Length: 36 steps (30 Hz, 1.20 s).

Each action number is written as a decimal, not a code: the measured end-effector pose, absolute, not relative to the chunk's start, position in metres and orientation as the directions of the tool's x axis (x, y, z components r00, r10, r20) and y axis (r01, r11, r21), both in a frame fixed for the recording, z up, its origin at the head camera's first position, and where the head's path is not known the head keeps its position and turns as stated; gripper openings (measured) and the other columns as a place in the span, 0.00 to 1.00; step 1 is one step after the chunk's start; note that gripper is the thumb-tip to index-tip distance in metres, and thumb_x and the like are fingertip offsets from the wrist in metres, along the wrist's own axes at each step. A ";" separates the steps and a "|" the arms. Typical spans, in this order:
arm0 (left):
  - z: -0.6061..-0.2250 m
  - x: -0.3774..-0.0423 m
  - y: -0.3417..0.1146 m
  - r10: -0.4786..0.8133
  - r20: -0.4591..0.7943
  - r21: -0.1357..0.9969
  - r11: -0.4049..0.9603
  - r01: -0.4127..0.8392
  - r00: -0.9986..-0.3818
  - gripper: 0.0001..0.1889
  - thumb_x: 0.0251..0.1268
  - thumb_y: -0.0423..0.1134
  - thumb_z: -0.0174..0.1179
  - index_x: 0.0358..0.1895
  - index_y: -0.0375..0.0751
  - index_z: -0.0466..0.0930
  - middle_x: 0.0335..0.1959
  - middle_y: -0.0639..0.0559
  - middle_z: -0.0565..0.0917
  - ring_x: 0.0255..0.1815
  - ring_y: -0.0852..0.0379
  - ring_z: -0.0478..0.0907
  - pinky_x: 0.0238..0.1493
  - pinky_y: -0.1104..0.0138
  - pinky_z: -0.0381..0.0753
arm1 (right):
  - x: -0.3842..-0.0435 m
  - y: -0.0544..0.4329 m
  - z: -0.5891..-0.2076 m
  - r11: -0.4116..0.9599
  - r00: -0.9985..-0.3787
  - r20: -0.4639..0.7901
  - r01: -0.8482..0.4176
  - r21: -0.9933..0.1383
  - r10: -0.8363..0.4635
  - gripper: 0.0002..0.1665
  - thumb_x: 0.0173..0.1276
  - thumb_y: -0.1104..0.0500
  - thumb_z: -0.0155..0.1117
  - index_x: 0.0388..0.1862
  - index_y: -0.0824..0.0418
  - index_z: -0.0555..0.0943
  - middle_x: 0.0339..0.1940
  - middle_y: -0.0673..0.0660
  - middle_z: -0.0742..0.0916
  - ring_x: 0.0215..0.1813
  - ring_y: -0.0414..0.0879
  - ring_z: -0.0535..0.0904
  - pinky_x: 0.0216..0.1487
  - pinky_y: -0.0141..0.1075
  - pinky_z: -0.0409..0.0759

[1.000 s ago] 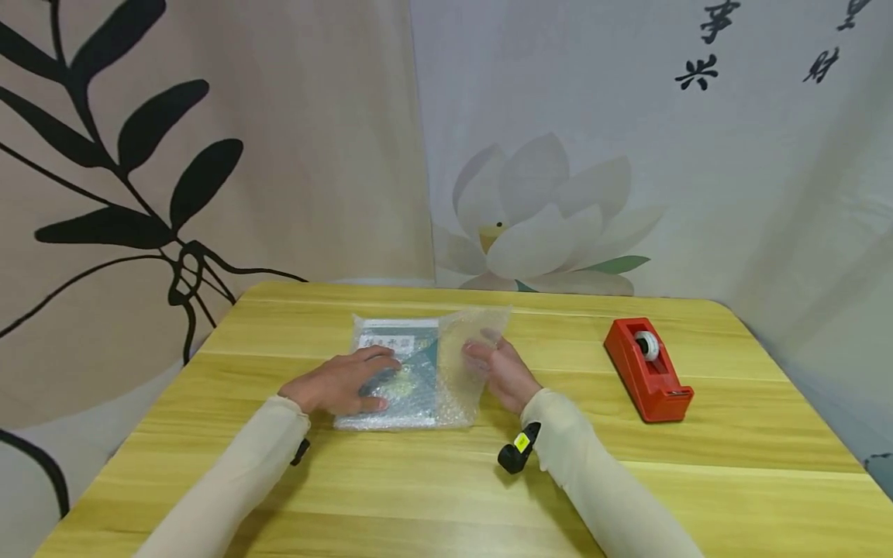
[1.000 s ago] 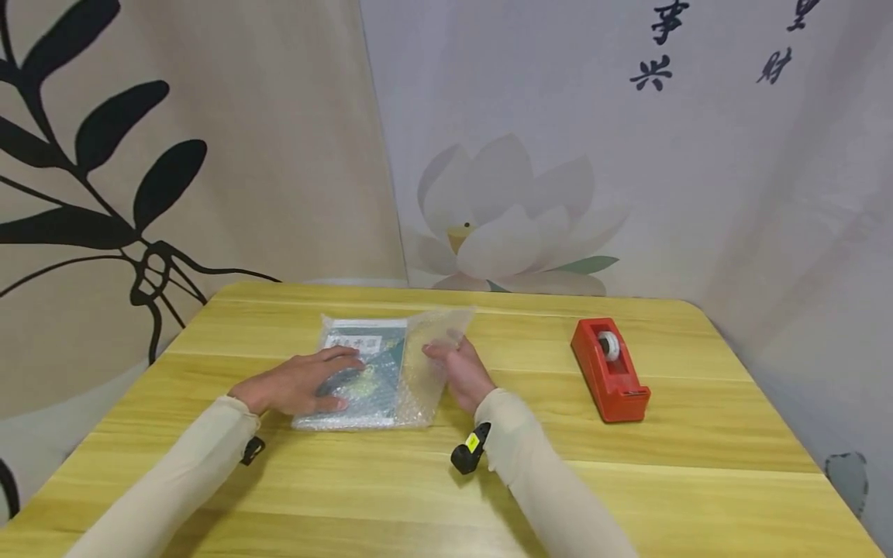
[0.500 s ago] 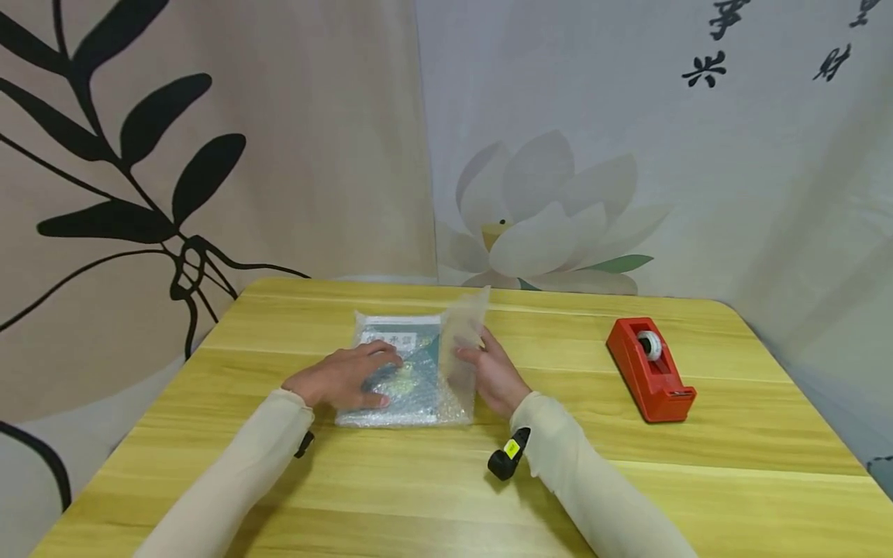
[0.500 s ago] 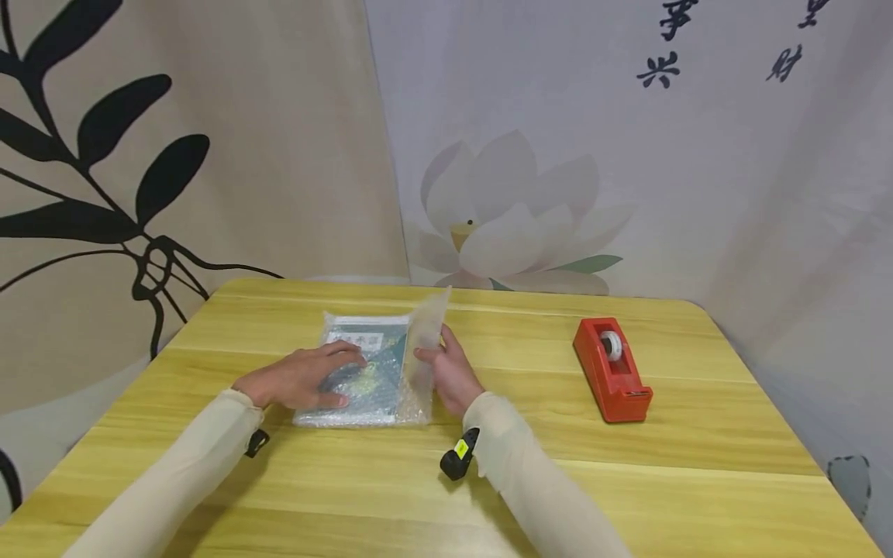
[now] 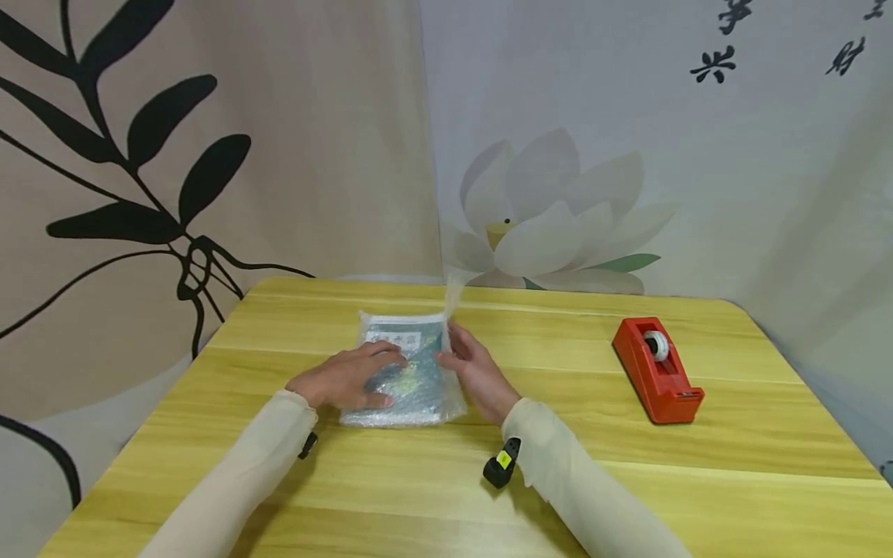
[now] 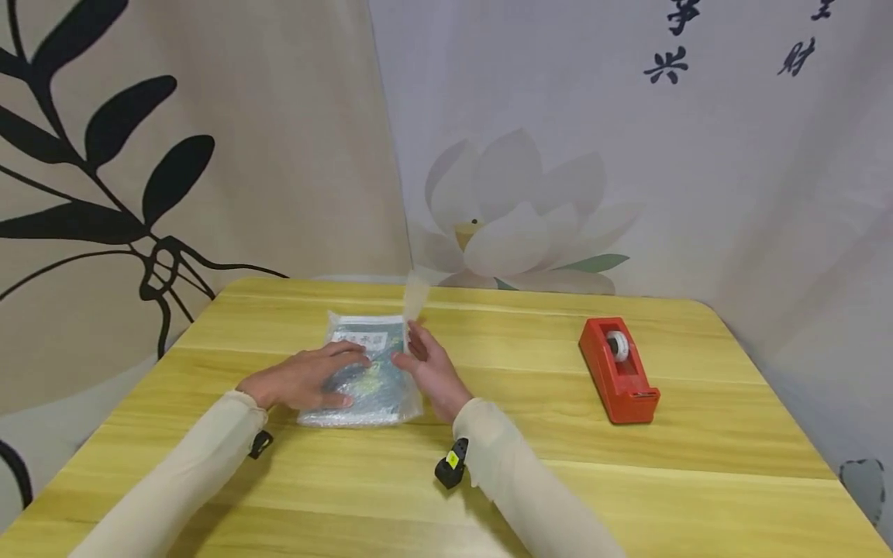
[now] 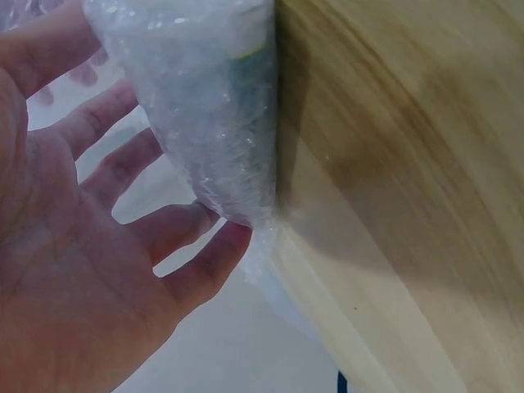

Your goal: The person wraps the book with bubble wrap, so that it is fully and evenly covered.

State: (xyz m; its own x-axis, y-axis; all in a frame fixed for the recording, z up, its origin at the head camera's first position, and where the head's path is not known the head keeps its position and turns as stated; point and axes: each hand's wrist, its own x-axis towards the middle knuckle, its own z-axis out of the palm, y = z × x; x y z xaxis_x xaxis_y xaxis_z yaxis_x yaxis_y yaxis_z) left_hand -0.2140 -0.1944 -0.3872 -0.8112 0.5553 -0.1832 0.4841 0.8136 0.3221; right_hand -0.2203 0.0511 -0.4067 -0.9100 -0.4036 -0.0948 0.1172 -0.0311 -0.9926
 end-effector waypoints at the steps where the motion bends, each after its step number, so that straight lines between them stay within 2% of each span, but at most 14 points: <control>1: -0.388 -0.214 -0.194 0.555 -0.181 0.323 0.814 0.484 -0.812 0.30 0.68 0.49 0.65 0.71 0.48 0.69 0.78 0.44 0.63 0.76 0.38 0.64 0.70 0.39 0.70 | -0.219 0.050 -0.406 0.005 -0.902 -0.086 0.093 -0.996 -0.423 0.42 0.77 0.57 0.56 0.83 0.49 0.50 0.84 0.58 0.58 0.84 0.57 0.52 0.81 0.58 0.56; 6: -0.389 -0.214 -0.191 0.562 -0.158 0.320 0.807 0.496 -0.812 0.31 0.68 0.48 0.65 0.71 0.46 0.69 0.78 0.42 0.63 0.78 0.37 0.61 0.71 0.38 0.68 | -0.217 0.044 -0.404 0.184 -0.862 -0.107 0.016 -0.983 -0.496 0.42 0.75 0.55 0.59 0.83 0.50 0.53 0.85 0.56 0.55 0.83 0.63 0.55 0.78 0.58 0.62; 9: -0.390 -0.214 -0.191 0.567 -0.143 0.321 0.802 0.504 -0.811 0.31 0.68 0.48 0.65 0.71 0.46 0.69 0.78 0.42 0.64 0.78 0.38 0.61 0.71 0.39 0.68 | -0.218 0.041 -0.406 0.270 -0.839 -0.134 -0.016 -0.963 -0.527 0.43 0.75 0.53 0.59 0.83 0.51 0.52 0.86 0.56 0.51 0.82 0.65 0.54 0.79 0.57 0.61; 14: -0.393 -0.213 -0.191 0.567 -0.122 0.333 0.797 0.504 -0.815 0.32 0.68 0.46 0.65 0.73 0.45 0.67 0.76 0.43 0.65 0.78 0.39 0.61 0.72 0.41 0.68 | -0.218 0.037 -0.408 0.352 -0.791 -0.153 -0.082 -0.933 -0.592 0.43 0.77 0.51 0.56 0.84 0.52 0.48 0.86 0.52 0.43 0.86 0.56 0.41 0.84 0.55 0.49; 18: -0.397 -0.210 -0.194 0.552 -0.104 0.356 0.797 0.487 -0.827 0.34 0.67 0.46 0.66 0.71 0.37 0.65 0.72 0.41 0.69 0.76 0.39 0.64 0.72 0.44 0.70 | -0.219 0.036 -0.408 0.432 -0.761 -0.163 -0.167 -0.886 -0.628 0.41 0.79 0.48 0.52 0.84 0.53 0.49 0.86 0.50 0.44 0.86 0.51 0.39 0.84 0.55 0.46; 21: -0.399 -0.208 -0.196 0.506 -0.075 0.391 0.808 0.441 -0.859 0.35 0.64 0.46 0.69 0.67 0.36 0.61 0.66 0.39 0.71 0.68 0.41 0.72 0.68 0.46 0.75 | -0.221 0.033 -0.406 0.487 -0.753 -0.168 -0.223 -0.845 -0.636 0.39 0.79 0.46 0.50 0.83 0.52 0.52 0.86 0.50 0.46 0.86 0.51 0.41 0.84 0.55 0.47; 24: -0.400 -0.209 -0.197 0.437 -0.015 0.441 0.810 0.387 -0.899 0.41 0.58 0.47 0.74 0.65 0.37 0.57 0.61 0.40 0.68 0.59 0.45 0.74 0.59 0.52 0.80 | -0.223 0.029 -0.402 0.549 -0.742 -0.189 -0.276 -0.789 -0.644 0.41 0.78 0.43 0.51 0.83 0.52 0.52 0.86 0.52 0.46 0.86 0.51 0.42 0.85 0.53 0.48; 26: -0.402 -0.210 -0.197 0.405 0.024 0.459 0.808 0.370 -0.914 0.44 0.53 0.48 0.77 0.63 0.37 0.55 0.61 0.39 0.64 0.55 0.46 0.74 0.55 0.54 0.82 | -0.224 0.026 -0.399 0.595 -0.726 -0.221 -0.309 -0.742 -0.651 0.44 0.75 0.40 0.54 0.83 0.52 0.52 0.86 0.54 0.45 0.86 0.51 0.40 0.85 0.53 0.47; 28: -0.403 -0.210 -0.196 0.393 0.048 0.485 0.795 0.365 -0.918 0.46 0.49 0.48 0.79 0.61 0.37 0.54 0.68 0.33 0.58 0.58 0.42 0.74 0.53 0.55 0.83 | -0.224 0.024 -0.395 0.642 -0.708 -0.258 -0.346 -0.684 -0.657 0.48 0.73 0.37 0.56 0.83 0.51 0.51 0.86 0.56 0.44 0.86 0.50 0.38 0.85 0.52 0.45; 32: -0.404 -0.211 -0.195 0.388 0.052 0.517 0.778 0.357 -0.920 0.45 0.48 0.46 0.80 0.58 0.39 0.53 0.78 0.24 0.36 0.61 0.31 0.76 0.50 0.53 0.86 | -0.222 0.022 -0.391 0.701 -0.676 -0.318 -0.417 -0.579 -0.665 0.51 0.71 0.36 0.59 0.84 0.50 0.49 0.85 0.59 0.40 0.86 0.51 0.32 0.85 0.54 0.44; 34: -0.403 -0.212 -0.195 0.382 0.050 0.518 0.780 0.351 -0.923 0.46 0.48 0.45 0.80 0.62 0.39 0.54 0.78 0.23 0.27 0.64 0.25 0.73 0.49 0.50 0.87 | -0.222 0.020 -0.389 0.718 -0.666 -0.332 -0.460 -0.522 -0.668 0.52 0.71 0.36 0.59 0.84 0.50 0.47 0.85 0.60 0.39 0.86 0.52 0.30 0.84 0.56 0.45; 36: -0.402 -0.212 -0.195 0.376 0.040 0.509 0.790 0.343 -0.926 0.50 0.47 0.46 0.80 0.68 0.41 0.53 0.79 0.26 0.23 0.73 0.22 0.60 0.54 0.45 0.84 | -0.221 0.017 -0.388 0.729 -0.659 -0.343 -0.494 -0.474 -0.670 0.52 0.71 0.34 0.58 0.84 0.49 0.46 0.85 0.60 0.38 0.86 0.54 0.30 0.84 0.58 0.46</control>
State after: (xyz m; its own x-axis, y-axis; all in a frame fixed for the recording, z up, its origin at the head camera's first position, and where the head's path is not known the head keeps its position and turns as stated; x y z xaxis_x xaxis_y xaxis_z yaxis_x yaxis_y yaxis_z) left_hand -0.2116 -0.1953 -0.4021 -0.9256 0.3763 0.0403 0.3432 0.7896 0.5086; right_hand -0.2212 0.0173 -0.3879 -0.6587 -0.6697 -0.3429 -0.4943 0.7288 -0.4737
